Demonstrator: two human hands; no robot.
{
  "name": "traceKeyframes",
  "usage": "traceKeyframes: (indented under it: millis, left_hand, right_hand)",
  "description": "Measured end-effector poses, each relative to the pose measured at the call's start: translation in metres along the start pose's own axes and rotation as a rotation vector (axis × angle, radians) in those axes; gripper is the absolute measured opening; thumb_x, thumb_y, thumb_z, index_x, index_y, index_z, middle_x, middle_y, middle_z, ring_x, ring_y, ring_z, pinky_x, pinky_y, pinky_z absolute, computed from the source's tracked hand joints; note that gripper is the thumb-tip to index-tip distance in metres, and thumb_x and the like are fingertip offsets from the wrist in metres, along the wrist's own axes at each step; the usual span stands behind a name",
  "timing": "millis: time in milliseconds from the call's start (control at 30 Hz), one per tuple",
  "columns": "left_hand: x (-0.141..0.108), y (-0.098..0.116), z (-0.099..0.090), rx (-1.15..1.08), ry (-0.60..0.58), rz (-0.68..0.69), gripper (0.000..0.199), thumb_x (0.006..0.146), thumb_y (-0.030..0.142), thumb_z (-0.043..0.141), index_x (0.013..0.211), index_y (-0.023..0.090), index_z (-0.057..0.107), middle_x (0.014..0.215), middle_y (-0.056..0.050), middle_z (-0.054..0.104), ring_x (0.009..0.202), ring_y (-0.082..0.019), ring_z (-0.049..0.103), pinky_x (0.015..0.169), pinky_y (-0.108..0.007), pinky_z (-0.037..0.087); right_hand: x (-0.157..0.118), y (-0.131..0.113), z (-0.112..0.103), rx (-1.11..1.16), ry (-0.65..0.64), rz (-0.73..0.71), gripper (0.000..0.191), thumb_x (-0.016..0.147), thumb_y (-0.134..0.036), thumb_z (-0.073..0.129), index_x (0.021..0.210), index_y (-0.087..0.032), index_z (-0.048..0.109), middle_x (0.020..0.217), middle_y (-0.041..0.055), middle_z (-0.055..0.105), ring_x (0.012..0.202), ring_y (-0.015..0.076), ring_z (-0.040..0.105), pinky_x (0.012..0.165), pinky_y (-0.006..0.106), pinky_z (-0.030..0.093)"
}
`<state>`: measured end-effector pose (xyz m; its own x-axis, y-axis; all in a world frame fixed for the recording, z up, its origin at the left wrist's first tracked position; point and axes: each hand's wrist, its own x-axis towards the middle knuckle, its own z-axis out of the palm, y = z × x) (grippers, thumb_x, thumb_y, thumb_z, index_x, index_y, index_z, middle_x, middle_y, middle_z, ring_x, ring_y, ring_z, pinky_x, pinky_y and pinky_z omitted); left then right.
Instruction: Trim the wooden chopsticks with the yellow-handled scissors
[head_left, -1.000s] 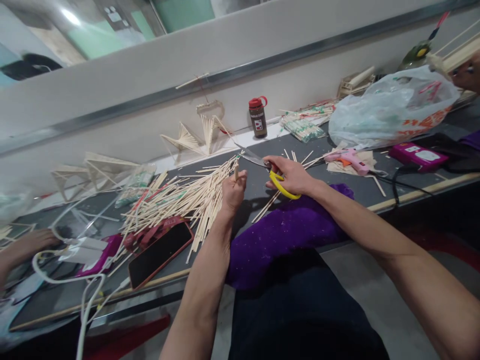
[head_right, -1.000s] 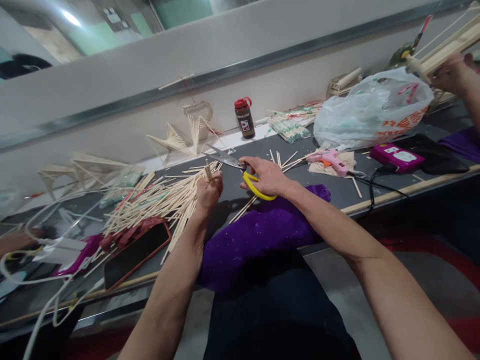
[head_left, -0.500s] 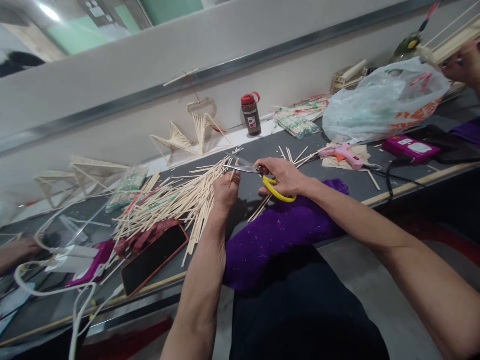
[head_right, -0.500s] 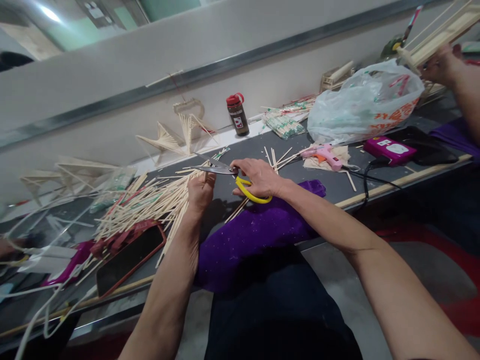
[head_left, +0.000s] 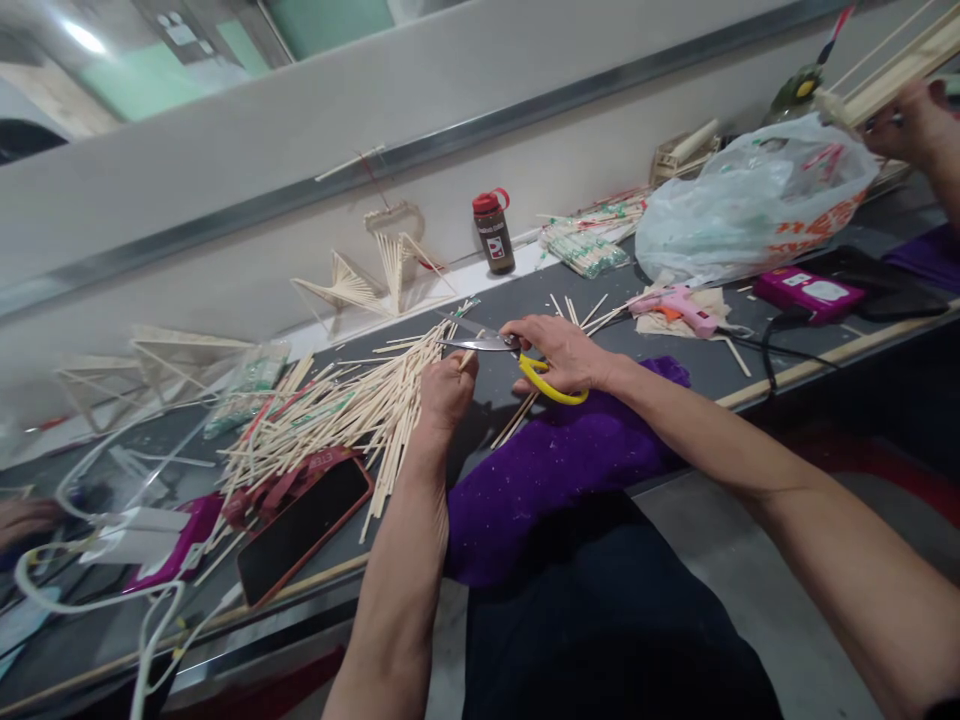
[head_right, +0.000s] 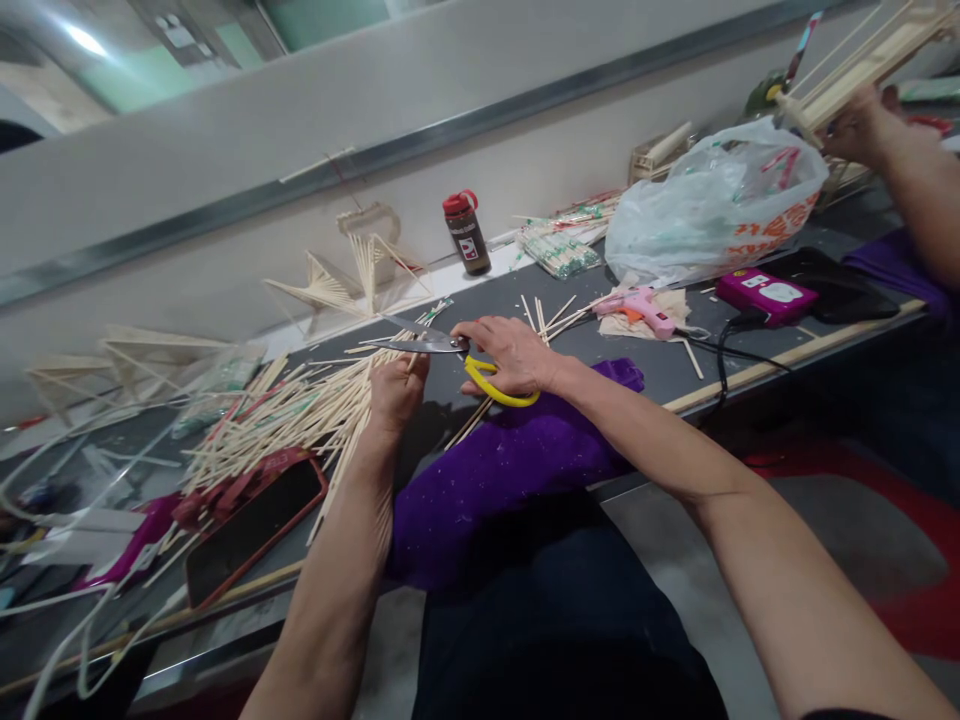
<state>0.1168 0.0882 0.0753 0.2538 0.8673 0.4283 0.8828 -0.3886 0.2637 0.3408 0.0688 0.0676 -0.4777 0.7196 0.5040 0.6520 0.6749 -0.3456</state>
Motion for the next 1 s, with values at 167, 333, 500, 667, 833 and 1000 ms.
traceKeyframes:
  millis: [167, 333, 500, 667, 833, 1000]
  left_hand:
    - [0.0001, 0.0001, -0.0003, 0.004, -0.008, 0.006, 0.038, 0.091, 0.022, 0.048, 0.053, 0.019, 0.051, 0.051, -0.002, 0.048, 0.053, -0.014, 0.047, 0.058, -0.029, 0.026]
    - [-0.0003, -0.0025, 0.0014, -0.014, -0.010, 0.023, 0.037, 0.089, 0.022, 0.047, 0.053, 0.020, 0.050, 0.051, -0.002, 0.049, 0.054, -0.015, 0.048, 0.058, -0.030, 0.026]
    - [-0.0007, 0.0000, 0.0011, -0.047, 0.000, 0.018, 0.036, 0.089, 0.026, 0.047, 0.053, 0.021, 0.050, 0.049, -0.002, 0.047, 0.054, -0.016, 0.049, 0.058, -0.030, 0.027]
    - [-0.0013, 0.0025, 0.0006, -0.090, -0.011, 0.016, 0.041, 0.092, 0.033, 0.047, 0.052, 0.020, 0.047, 0.051, -0.001, 0.046, 0.053, -0.015, 0.045, 0.058, -0.029, 0.026]
    - [-0.0009, 0.0030, 0.0016, -0.077, -0.017, 0.019, 0.040, 0.091, 0.026, 0.045, 0.051, 0.020, 0.043, 0.051, -0.001, 0.045, 0.053, -0.014, 0.044, 0.058, -0.029, 0.025]
    - [-0.0001, 0.0030, 0.0055, -0.051, -0.006, 0.005, 0.040, 0.092, 0.031, 0.043, 0.053, 0.020, 0.046, 0.051, -0.002, 0.045, 0.053, -0.015, 0.045, 0.059, -0.030, 0.027]
  right_hand:
    - [-0.0006, -0.0003, -0.0003, 0.036, -0.013, -0.010, 0.068, 0.074, -0.053, 0.073, 0.129, -0.023, 0.047, 0.107, 0.0064, 0.058, 0.095, 0.0237, 0.054, 0.085, 0.037, 0.042]
    - [-0.0014, 0.0006, 0.0013, 0.098, -0.020, -0.005, 0.063, 0.077, -0.048, 0.072, 0.129, -0.024, 0.046, 0.107, 0.0069, 0.058, 0.097, 0.0234, 0.054, 0.085, 0.037, 0.045]
    - [-0.0006, 0.0000, 0.0027, 0.156, -0.023, 0.028, 0.050, 0.080, -0.033, 0.066, 0.126, -0.025, 0.047, 0.114, 0.0063, 0.060, 0.090, 0.0194, 0.056, 0.085, 0.035, 0.046]
    - [-0.0011, 0.0002, 0.0039, 0.159, -0.040, 0.069, 0.050, 0.077, -0.018, 0.059, 0.126, -0.024, 0.048, 0.114, 0.0061, 0.062, 0.085, 0.0174, 0.055, 0.085, 0.035, 0.046]
    - [-0.0014, 0.0003, 0.0043, 0.135, -0.049, 0.089, 0.050, 0.074, -0.017, 0.055, 0.123, -0.023, 0.050, 0.107, 0.0056, 0.063, 0.081, 0.0173, 0.053, 0.080, 0.034, 0.045]
    - [-0.0012, -0.0013, 0.0044, 0.096, -0.048, 0.103, 0.048, 0.073, -0.019, 0.053, 0.121, -0.022, 0.050, 0.110, 0.0068, 0.063, 0.080, 0.0174, 0.053, 0.075, 0.032, 0.043]
